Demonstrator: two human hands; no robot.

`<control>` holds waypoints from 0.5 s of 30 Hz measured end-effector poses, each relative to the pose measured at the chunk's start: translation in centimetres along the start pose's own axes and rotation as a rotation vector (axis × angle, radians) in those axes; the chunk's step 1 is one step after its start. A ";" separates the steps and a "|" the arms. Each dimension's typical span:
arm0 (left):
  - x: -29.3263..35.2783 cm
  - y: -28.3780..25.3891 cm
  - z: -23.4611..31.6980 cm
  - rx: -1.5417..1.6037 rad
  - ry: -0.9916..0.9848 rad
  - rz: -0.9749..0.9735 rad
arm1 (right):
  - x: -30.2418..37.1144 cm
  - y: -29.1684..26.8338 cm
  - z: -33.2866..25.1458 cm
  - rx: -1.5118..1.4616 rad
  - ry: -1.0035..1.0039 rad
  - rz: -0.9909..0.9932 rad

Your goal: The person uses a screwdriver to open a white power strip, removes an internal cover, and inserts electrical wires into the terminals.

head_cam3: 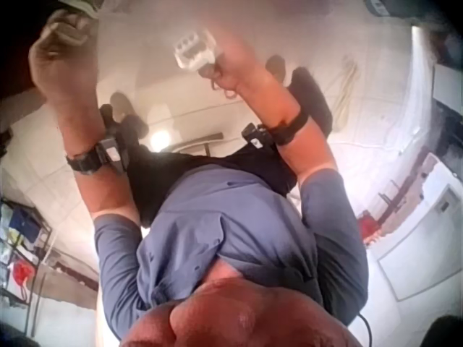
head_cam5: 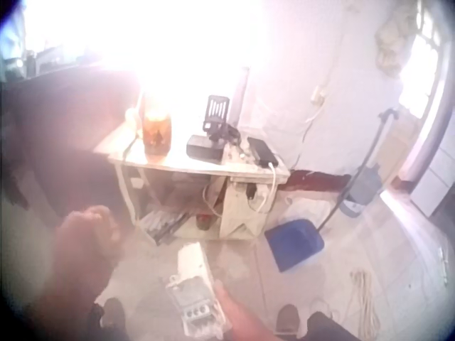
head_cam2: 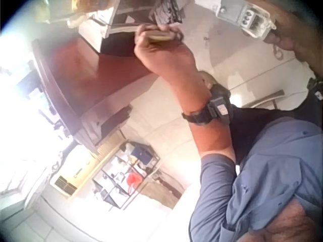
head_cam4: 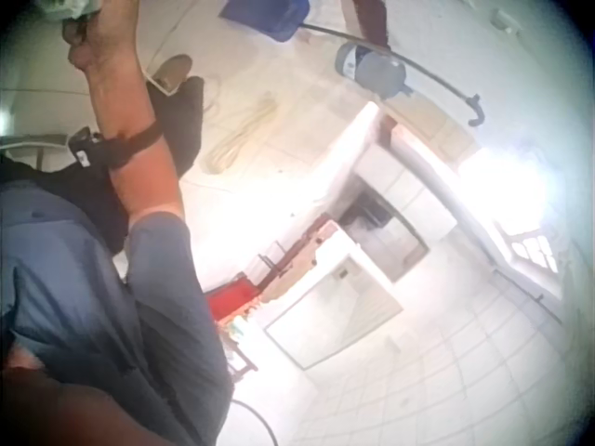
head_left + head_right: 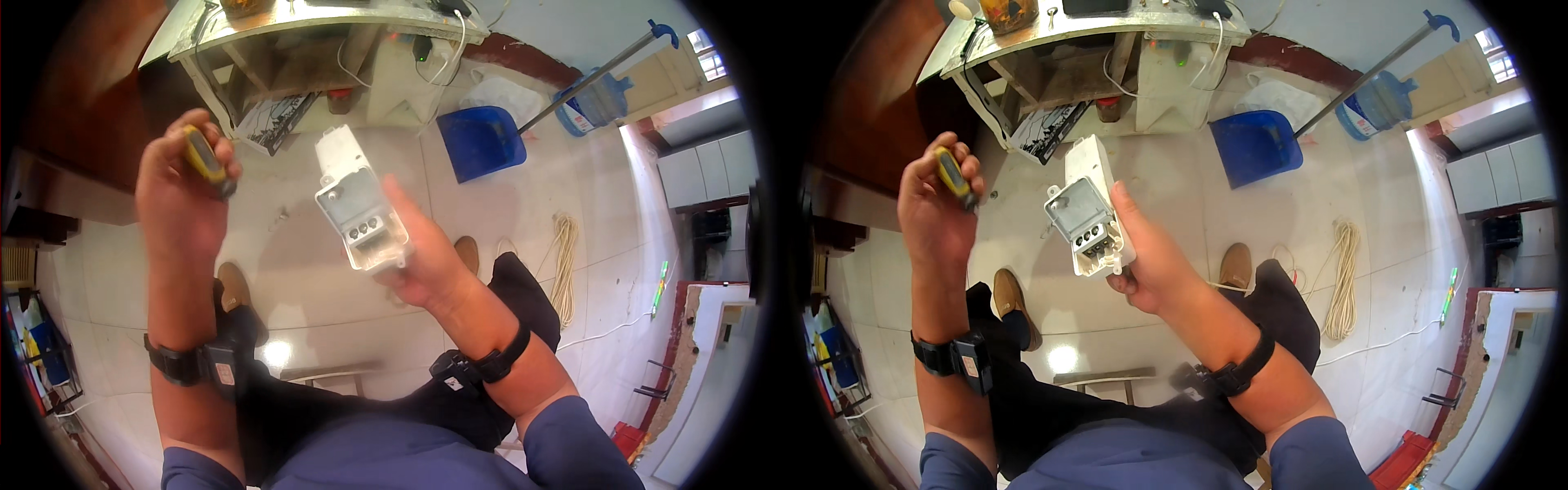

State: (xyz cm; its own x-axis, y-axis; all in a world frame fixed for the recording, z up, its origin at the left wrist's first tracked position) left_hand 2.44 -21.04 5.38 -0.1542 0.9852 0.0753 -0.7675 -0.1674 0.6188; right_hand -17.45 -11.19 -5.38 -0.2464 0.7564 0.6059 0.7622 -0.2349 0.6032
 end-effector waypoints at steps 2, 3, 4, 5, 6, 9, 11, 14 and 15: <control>0.9 -0.9 -2.9 -0.087 -0.162 0.027 | 0.3 0.3 -0.8 -0.008 -0.051 0.028; 1.6 -1.4 -4.1 -0.192 -0.186 0.152 | 0.3 0.4 -0.9 -0.006 -0.055 0.024; 2.4 -1.4 -5.4 -0.316 -0.274 0.213 | 0.4 0.6 -1.1 -0.010 -0.078 0.004; 3.2 -0.9 -6.4 -0.390 -0.286 0.192 | 0.5 0.7 -1.4 -0.013 -0.099 -0.017; 3.9 -0.8 -7.5 -0.462 -0.298 0.171 | 0.5 0.5 -1.5 -0.012 -0.105 -0.017; 5.9 -0.1 -10.5 -0.490 -0.463 0.042 | 0.5 0.2 -1.5 0.023 -0.115 -0.009; 6.6 0.7 -11.1 -0.433 -0.523 0.018 | 0.7 0.7 -1.5 0.045 -0.114 -0.061; 6.8 0.8 -11.5 -0.388 -0.584 0.026 | 1.1 1.3 -1.8 0.079 -0.141 -0.076; 6.8 0.7 -11.5 -0.382 -0.595 0.041 | 1.0 1.4 -1.7 0.078 -0.139 -0.077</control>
State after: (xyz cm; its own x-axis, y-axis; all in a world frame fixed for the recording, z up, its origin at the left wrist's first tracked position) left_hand -6.27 -14.91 -2.66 0.0947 0.8129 0.5746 -0.9496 -0.0994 0.2972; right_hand -17.69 -11.80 -3.03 -0.2247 0.8489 0.4784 0.7900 -0.1287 0.5995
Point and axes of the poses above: each hand's wrist, its own x-axis away from the middle knuckle, its own y-axis out of the palm, z = x × y, the point moved 10 cm from there along -x, towards the middle knuckle, and after that the axes turned 14 degrees about z, right-handed, at the moved point
